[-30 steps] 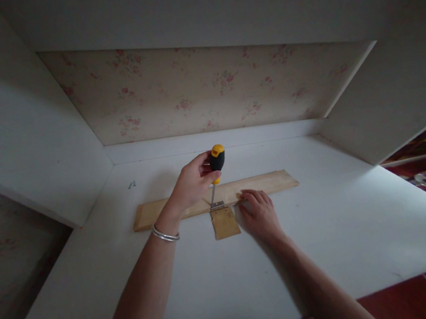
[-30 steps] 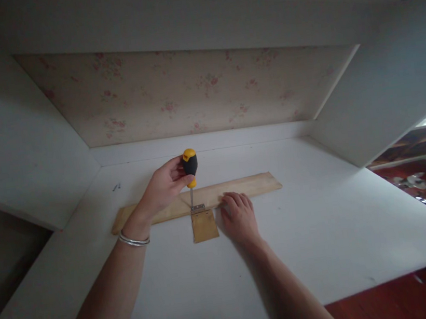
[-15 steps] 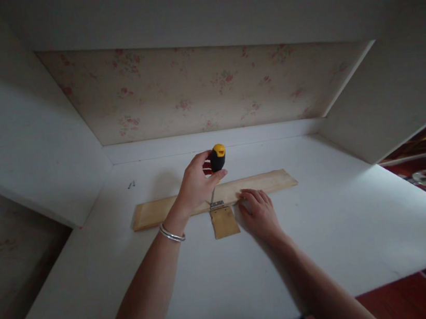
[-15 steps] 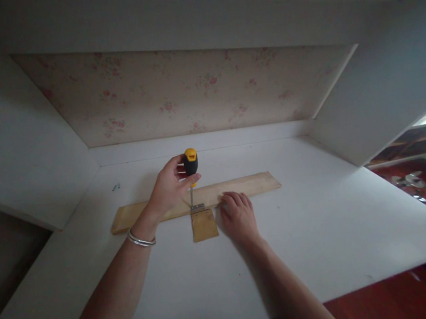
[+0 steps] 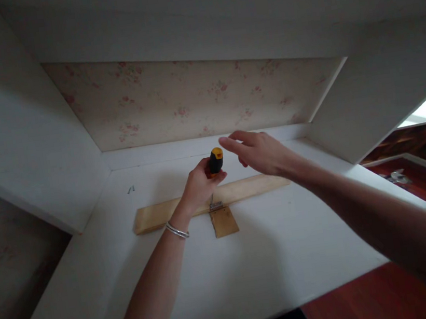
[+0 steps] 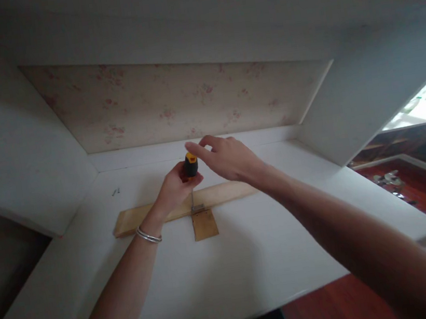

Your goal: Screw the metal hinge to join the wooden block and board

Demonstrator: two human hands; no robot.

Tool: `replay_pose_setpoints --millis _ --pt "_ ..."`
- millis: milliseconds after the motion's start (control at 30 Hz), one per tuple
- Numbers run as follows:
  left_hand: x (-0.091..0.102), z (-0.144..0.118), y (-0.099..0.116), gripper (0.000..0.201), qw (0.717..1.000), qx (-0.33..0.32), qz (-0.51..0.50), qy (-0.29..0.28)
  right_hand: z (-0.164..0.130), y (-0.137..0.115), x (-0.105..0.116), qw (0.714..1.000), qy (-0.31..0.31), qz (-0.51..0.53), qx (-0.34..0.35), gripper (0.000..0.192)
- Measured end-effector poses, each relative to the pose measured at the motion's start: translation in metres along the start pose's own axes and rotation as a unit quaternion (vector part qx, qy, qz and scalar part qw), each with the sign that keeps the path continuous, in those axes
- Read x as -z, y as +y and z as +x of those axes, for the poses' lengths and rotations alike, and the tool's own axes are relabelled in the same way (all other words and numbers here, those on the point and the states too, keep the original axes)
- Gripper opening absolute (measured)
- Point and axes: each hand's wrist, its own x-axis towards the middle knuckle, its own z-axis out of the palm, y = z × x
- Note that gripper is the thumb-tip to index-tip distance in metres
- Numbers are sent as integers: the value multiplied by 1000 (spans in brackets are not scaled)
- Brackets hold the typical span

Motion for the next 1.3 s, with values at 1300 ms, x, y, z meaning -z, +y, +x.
replay_pose_setpoints --millis 1300 --pt "7 -7 6 25 996 35 -16 -81 62 -66 1 920 -291 -215 154 38"
